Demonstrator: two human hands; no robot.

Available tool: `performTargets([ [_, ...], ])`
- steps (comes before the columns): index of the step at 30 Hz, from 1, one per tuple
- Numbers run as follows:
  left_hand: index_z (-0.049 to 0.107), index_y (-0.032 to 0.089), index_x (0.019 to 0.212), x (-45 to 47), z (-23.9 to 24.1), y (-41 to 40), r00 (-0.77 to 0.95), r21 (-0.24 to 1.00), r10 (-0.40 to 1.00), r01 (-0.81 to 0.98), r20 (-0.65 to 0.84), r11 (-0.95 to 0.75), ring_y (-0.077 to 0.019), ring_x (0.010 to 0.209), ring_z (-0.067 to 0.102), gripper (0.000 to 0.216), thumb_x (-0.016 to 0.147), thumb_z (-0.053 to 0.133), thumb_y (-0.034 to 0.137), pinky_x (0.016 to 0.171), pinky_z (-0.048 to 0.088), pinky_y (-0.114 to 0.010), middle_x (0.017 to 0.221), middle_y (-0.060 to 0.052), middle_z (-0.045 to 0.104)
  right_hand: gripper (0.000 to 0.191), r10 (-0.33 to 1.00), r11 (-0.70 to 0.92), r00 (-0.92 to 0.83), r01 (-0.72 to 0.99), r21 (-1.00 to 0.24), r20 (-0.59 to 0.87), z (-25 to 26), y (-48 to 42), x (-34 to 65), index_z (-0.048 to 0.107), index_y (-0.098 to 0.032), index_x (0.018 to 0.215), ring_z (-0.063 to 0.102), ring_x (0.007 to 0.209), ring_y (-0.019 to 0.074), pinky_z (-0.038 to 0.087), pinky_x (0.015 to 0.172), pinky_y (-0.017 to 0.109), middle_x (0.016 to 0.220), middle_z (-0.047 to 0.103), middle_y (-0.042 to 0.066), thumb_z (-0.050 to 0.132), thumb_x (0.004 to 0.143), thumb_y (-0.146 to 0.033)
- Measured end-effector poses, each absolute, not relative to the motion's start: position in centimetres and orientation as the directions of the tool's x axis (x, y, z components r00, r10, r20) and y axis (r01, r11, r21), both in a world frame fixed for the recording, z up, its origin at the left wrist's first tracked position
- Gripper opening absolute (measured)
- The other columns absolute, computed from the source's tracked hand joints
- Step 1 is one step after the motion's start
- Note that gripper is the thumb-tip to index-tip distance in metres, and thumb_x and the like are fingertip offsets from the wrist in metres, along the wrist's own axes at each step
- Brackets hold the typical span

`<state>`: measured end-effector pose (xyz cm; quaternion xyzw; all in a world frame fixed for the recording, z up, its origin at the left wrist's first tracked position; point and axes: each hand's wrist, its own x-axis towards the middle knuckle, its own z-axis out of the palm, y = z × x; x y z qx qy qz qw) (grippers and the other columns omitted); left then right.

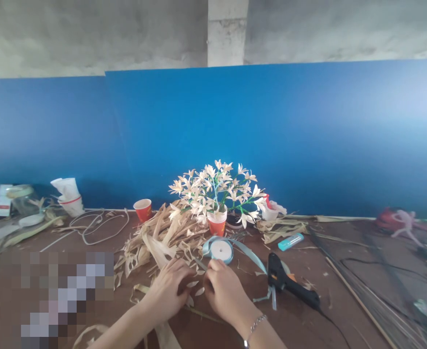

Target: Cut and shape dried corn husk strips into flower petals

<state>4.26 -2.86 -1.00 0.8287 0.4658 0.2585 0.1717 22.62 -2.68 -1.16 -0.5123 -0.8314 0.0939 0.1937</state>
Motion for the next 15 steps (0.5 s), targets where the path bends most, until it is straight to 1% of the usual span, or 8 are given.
performTargets([
  [3,0.064,0.022,0.09,4.36,-0.99,-2.99,0.459,0.532,0.847,0.663,0.267,-0.527,-0.021,0.092,0.048,0.035,0.064,0.052,0.003,0.084,0.039,-0.033,0.09,-0.004,0.059,0.014,0.882,0.47,-0.41,0.793,-0.386,0.231,-1.31,-2.78,22.6,0.057,-0.018,0.068,0.049,0.073,0.0136,0.035,0.064,0.024,0.079,0.051,0.001,0.048,0.075,-0.01],
  [6,0.065,0.021,0.081,4.43,-0.87,-3.08,0.468,0.533,0.845,0.661,0.258,-0.529,-0.0208,0.091,0.048,0.029,0.063,0.052,0.003,0.083,0.039,-0.032,0.088,-0.004,0.059,0.011,0.865,0.502,-0.443,0.772,-0.39,0.235,-1.31,-2.97,22.6,0.058,-0.018,0.07,0.048,0.074,0.0137,0.034,0.062,0.024,0.081,0.051,0.001,0.051,0.075,-0.011],
  [8,0.065,0.02,0.076,4.45,-0.81,-3.1,0.473,0.539,0.844,0.656,0.253,-0.529,-0.0205,0.09,0.049,0.025,0.063,0.052,0.003,0.082,0.04,-0.032,0.088,-0.004,0.059,0.01,0.855,0.519,-0.463,0.77,-0.372,0.234,-1.23,-3.06,22.56,0.059,-0.018,0.069,0.048,0.075,0.014,0.034,0.062,0.024,0.081,0.051,0.001,0.052,0.076,-0.014],
  [10,0.065,0.021,0.074,4.42,-0.84,-3.08,0.477,0.546,0.844,0.651,0.246,-0.528,-0.0207,0.091,0.049,0.024,0.062,0.053,0.004,0.084,0.04,-0.032,0.089,-0.004,0.06,0.014,0.851,0.525,-0.469,0.782,-0.336,0.238,-1.18,-3.08,22.49,0.059,-0.018,0.067,0.048,0.075,0.0141,0.033,0.063,0.025,0.08,0.051,0.001,0.051,0.078,-0.016],
  [15,0.065,0.021,0.078,4.26,-1.15,-2.88,0.489,0.539,0.84,0.653,0.237,-0.532,-0.0213,0.094,0.049,0.028,0.06,0.054,0.003,0.087,0.038,-0.034,0.091,-0.003,0.06,0.019,0.837,0.541,-0.475,0.793,-0.28,0.273,-1.51,-2.87,22.23,0.058,-0.017,0.064,0.048,0.073,0.014,0.034,0.063,0.026,0.077,0.052,0.002,0.048,0.079,-0.012],
])
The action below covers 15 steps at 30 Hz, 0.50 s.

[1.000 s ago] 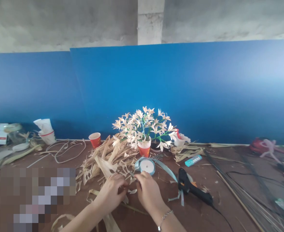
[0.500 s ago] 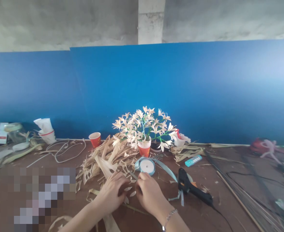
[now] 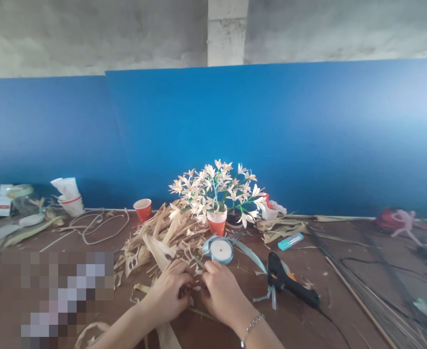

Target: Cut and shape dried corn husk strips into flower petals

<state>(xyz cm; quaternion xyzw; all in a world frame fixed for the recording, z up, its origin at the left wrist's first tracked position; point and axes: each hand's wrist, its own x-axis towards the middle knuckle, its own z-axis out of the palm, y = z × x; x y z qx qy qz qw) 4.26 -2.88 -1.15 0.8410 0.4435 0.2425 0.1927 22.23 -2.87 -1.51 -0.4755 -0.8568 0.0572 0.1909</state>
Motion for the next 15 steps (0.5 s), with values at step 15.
performTargets([
  [15,0.06,0.019,0.074,4.2,-0.6,-2.6,0.443,0.595,0.847,0.608,0.294,-0.525,-0.0195,0.086,0.051,0.014,0.069,0.056,0.007,0.078,0.039,-0.032,0.083,-0.003,0.06,0.011,0.854,0.496,-0.442,0.535,-0.684,0.274,0.0,-3.3,22.1,0.051,-0.018,0.071,0.051,0.077,0.0143,0.039,0.069,0.025,0.078,0.053,0.0,0.049,0.079,-0.011],
])
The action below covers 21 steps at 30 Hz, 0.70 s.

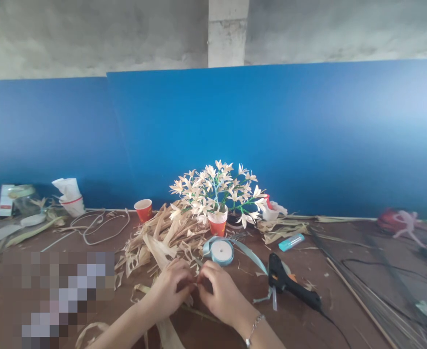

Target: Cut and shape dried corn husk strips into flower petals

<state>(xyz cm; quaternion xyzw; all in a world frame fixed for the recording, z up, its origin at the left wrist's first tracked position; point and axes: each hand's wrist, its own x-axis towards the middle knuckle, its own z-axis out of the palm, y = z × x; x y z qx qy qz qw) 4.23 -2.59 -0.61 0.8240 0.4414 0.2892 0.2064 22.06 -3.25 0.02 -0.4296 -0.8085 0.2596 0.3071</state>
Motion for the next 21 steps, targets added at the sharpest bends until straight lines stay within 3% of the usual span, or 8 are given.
performTargets([
  [5,0.062,0.02,0.07,4.2,-1.0,-2.4,0.45,0.557,0.838,0.628,0.31,-0.543,-0.0192,0.085,0.052,0.015,0.072,0.055,0.007,0.079,0.038,-0.032,0.078,-0.002,0.062,0.008,0.865,0.489,-0.416,0.572,-0.658,0.281,0.0,-3.3,22.2,0.053,-0.018,0.074,0.052,0.079,0.0154,0.039,0.07,0.025,0.08,0.056,0.001,0.05,0.08,-0.014],
  [12,0.059,0.019,0.064,4.8,-0.3,-3.0,0.369,0.519,0.874,0.704,0.315,-0.484,-0.0195,0.08,0.054,0.012,0.072,0.055,0.011,0.074,0.035,-0.033,0.072,-0.002,0.062,0.012,0.891,0.454,-0.348,0.722,-0.522,0.292,-0.1,-3.4,21.2,0.052,-0.018,0.068,0.054,0.069,0.0154,0.037,0.063,0.025,0.071,0.058,0.001,0.049,0.077,-0.012],
  [21,0.056,0.02,0.059,5.5,-0.1,-3.6,0.201,0.506,0.916,0.782,0.347,-0.363,-0.0182,0.073,0.055,0.016,0.074,0.053,0.015,0.071,0.032,-0.033,0.067,-0.001,0.061,0.016,0.866,0.349,-0.15,0.865,-0.361,0.478,-1.1,-4.2,19.1,0.048,-0.021,0.063,0.053,0.058,0.0156,0.035,0.055,0.025,0.059,0.055,0.0,0.049,0.073,-0.009],
])
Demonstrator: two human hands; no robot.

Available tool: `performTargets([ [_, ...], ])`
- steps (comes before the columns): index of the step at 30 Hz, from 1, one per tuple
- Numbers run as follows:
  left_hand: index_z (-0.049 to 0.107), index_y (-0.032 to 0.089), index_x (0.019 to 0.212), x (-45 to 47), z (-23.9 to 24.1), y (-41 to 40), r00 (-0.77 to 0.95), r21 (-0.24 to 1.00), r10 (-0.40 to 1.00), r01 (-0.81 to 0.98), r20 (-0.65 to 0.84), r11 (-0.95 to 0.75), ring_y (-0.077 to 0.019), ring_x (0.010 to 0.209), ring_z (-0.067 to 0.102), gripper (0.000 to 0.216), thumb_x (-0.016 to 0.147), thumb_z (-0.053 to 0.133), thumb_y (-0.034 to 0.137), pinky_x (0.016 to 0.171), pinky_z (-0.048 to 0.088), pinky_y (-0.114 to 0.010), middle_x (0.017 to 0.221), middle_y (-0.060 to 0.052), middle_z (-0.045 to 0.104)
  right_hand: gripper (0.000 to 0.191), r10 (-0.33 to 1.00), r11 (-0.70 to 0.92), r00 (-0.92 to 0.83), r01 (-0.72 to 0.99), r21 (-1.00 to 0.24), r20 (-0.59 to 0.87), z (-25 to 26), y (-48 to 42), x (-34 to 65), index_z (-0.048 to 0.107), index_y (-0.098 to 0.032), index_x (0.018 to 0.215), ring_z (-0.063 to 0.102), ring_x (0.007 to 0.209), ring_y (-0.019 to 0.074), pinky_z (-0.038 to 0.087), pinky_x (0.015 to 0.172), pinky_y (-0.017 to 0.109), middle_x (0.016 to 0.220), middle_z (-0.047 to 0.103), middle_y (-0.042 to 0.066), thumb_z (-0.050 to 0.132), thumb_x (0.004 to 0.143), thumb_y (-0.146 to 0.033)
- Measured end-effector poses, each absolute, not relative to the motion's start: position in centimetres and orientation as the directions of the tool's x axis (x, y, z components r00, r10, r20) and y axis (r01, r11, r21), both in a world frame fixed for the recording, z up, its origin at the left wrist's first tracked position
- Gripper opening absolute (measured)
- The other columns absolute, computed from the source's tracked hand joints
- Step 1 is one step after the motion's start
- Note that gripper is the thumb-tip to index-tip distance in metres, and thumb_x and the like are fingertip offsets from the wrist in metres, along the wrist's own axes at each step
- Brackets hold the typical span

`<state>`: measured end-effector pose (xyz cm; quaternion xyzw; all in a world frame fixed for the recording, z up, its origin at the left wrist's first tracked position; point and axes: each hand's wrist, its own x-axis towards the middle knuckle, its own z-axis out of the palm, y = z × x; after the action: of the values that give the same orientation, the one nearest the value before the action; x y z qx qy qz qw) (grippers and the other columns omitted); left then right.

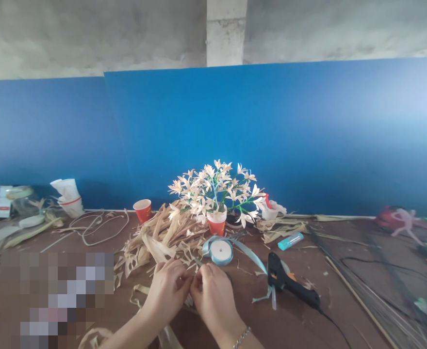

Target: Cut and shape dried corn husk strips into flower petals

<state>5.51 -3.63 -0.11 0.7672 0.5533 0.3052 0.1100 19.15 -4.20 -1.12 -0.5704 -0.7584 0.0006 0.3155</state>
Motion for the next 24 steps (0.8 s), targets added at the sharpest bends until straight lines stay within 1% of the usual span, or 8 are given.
performTargets([
  [6,0.056,0.019,0.059,5.3,-0.1,-3.7,0.153,0.5,0.915,0.798,0.373,-0.337,-0.0181,0.073,0.056,0.018,0.075,0.051,0.015,0.07,0.031,-0.032,0.067,0.0,0.061,0.013,0.869,0.262,-0.083,0.914,-0.31,0.488,-1.3,-4.3,19.6,0.049,-0.022,0.064,0.057,0.059,0.0175,0.036,0.054,0.026,0.06,0.057,0.001,0.051,0.074,-0.013],
  [9,0.056,0.019,0.059,4.9,0.3,-3.5,0.11,0.506,0.916,0.805,0.387,-0.31,-0.0192,0.076,0.057,0.019,0.076,0.05,0.015,0.072,0.031,-0.033,0.067,-0.001,0.061,0.01,0.881,0.223,-0.027,0.904,-0.365,0.472,-1.3,-3.8,20.5,0.05,-0.021,0.066,0.058,0.061,0.0182,0.038,0.055,0.026,0.062,0.059,0.001,0.051,0.074,-0.013],
  [12,0.057,0.019,0.06,4.7,0.6,-3.2,0.114,0.533,0.92,0.785,0.376,-0.315,-0.0199,0.076,0.057,0.018,0.076,0.05,0.016,0.073,0.033,-0.033,0.068,-0.001,0.062,0.007,0.868,0.364,-0.107,0.801,-0.476,0.484,-1.4,-3.3,21.1,0.055,-0.02,0.077,0.059,0.069,0.0175,0.043,0.063,0.026,0.073,0.062,0.002,0.049,0.078,-0.015],
  [14,0.059,0.019,0.062,4.8,0.5,-3.1,0.144,0.545,0.919,0.768,0.366,-0.338,-0.0205,0.077,0.057,0.016,0.075,0.051,0.016,0.074,0.034,-0.033,0.07,-0.002,0.063,0.012,0.846,0.453,-0.169,0.729,-0.513,0.506,-1.5,-3.2,21.0,0.057,-0.019,0.089,0.059,0.081,0.0182,0.045,0.071,0.027,0.085,0.062,0.005,0.05,0.079,-0.016],
  [15,0.059,0.02,0.062,4.8,0.4,-3.1,0.161,0.544,0.918,0.763,0.363,-0.349,-0.0208,0.078,0.057,0.015,0.074,0.051,0.016,0.073,0.034,-0.033,0.071,-0.002,0.063,0.013,0.842,0.473,-0.191,0.712,-0.519,0.505,-1.6,-3.2,20.8,0.057,-0.019,0.091,0.059,0.083,0.0184,0.045,0.073,0.028,0.087,0.062,0.005,0.05,0.079,-0.017],
  [17,0.058,0.02,0.062,5.0,0.2,-3.2,0.185,0.532,0.914,0.764,0.362,-0.365,-0.021,0.079,0.057,0.014,0.073,0.052,0.014,0.073,0.034,-0.033,0.071,-0.002,0.063,0.009,0.853,0.468,-0.213,0.718,-0.516,0.477,-1.6,-3.4,20.5,0.058,-0.019,0.083,0.058,0.079,0.0179,0.044,0.07,0.028,0.082,0.061,0.004,0.049,0.08,-0.016],
  [20,0.056,0.02,0.06,5.3,-0.2,-3.4,0.188,0.514,0.912,0.776,0.366,-0.366,-0.0203,0.077,0.056,0.014,0.072,0.052,0.014,0.073,0.034,-0.033,0.07,-0.002,0.062,0.014,0.868,0.438,-0.221,0.764,-0.474,0.445,-1.3,-3.7,20.0,0.054,-0.019,0.068,0.055,0.069,0.0164,0.041,0.062,0.026,0.07,0.058,0.002,0.048,0.079,-0.013],
  [24,0.055,0.019,0.06,5.4,-0.4,-3.5,0.151,0.512,0.916,0.79,0.371,-0.338,-0.0186,0.073,0.056,0.013,0.073,0.052,0.016,0.071,0.032,-0.032,0.068,-0.001,0.061,0.014,0.849,0.421,-0.196,0.812,-0.404,0.491,-1.2,-3.9,19.6,0.05,-0.02,0.064,0.053,0.063,0.0155,0.038,0.059,0.025,0.065,0.056,0.001,0.049,0.075,-0.011],
])
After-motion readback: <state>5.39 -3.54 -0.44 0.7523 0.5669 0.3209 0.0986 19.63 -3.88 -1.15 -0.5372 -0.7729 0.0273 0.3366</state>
